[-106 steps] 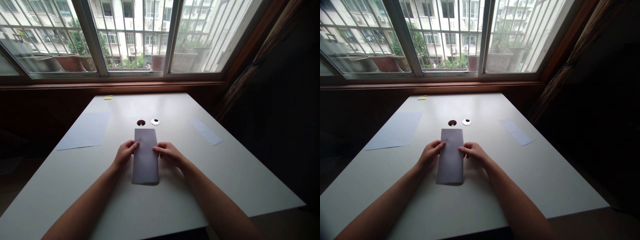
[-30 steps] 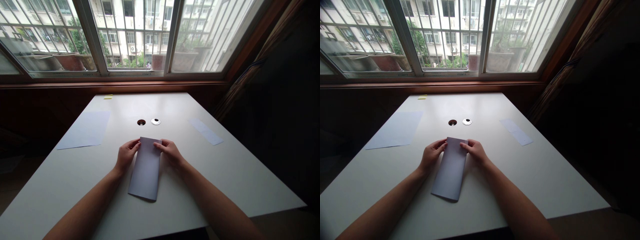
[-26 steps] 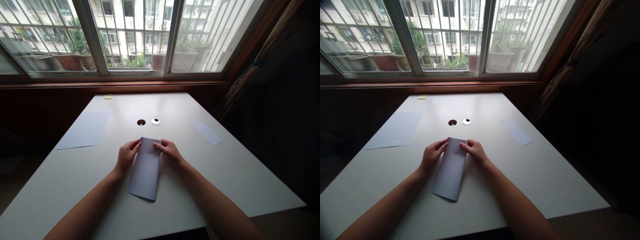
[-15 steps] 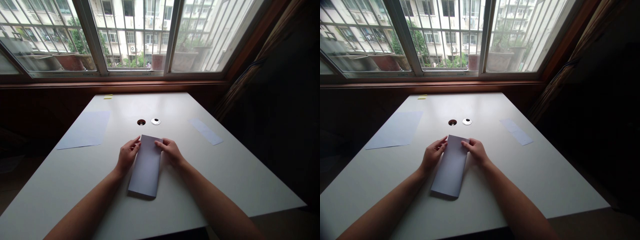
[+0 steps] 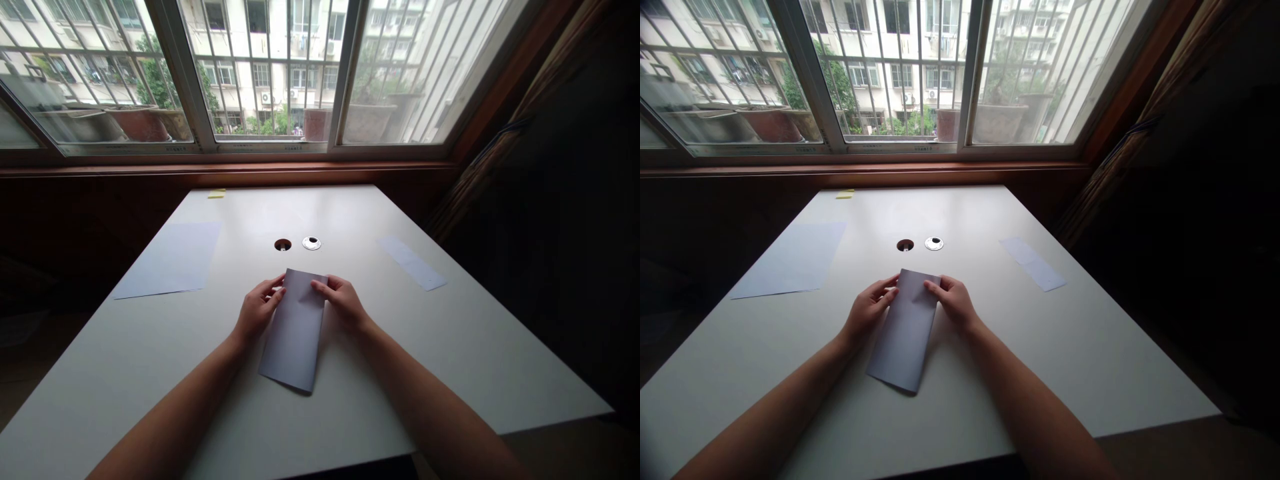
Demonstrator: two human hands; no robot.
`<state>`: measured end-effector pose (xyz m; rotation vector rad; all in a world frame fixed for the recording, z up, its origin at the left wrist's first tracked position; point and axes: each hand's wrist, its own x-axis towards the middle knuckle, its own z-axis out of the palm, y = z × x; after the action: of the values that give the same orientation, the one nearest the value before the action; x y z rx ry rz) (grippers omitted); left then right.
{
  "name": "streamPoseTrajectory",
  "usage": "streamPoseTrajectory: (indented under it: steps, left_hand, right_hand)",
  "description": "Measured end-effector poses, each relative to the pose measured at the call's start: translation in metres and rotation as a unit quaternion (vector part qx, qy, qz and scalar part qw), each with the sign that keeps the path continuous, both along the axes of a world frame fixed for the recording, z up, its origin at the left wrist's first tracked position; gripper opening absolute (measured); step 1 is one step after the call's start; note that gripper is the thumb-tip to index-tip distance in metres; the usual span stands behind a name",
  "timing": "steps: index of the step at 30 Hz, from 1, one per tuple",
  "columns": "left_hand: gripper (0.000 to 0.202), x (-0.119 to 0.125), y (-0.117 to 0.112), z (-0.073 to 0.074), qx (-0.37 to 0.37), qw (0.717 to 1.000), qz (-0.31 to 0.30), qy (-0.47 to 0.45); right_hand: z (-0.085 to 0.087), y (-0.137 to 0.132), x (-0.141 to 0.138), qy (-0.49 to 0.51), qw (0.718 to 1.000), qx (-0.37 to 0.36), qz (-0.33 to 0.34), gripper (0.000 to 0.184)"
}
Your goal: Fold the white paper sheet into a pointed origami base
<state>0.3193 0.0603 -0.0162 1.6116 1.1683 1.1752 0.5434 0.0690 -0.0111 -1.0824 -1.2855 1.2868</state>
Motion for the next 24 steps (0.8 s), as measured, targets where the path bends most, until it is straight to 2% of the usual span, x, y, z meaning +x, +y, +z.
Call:
streamPoseTrajectory:
  steps: [6, 12, 17, 24]
  left_hand:
    - [0.049, 0.0006, 0.0001, 0.0015, -0.049, 0.998, -0.003, -0.041]
    - [0.060, 0.0017, 0.0010, -0.0008, -0.090, 0.988, -0.031, -0.125]
    - [0.035, -0.0005, 0.0004, 0.0016, -0.101, 0.989, -0.040, -0.097]
    - [0.033, -0.0021, 0.0013, -0.0002, -0.122, 0.986, -0.020, -0.115]
  right_hand:
    - [0.0017, -0.0001, -0.0002, 0.011, 1.000, 0.016, -0.002, 0.033]
    - [0.0014, -0.0003, -0.0005, 0.027, 1.000, 0.006, 0.004, 0.033]
    - [-0.0005, 0.0008, 0.0000, 0.007, 1.000, 0.005, -0.004, 0.036]
    - [-0.0010, 0.0043, 0.0044, -0.003, 0.997, 0.017, -0.070, 0.037]
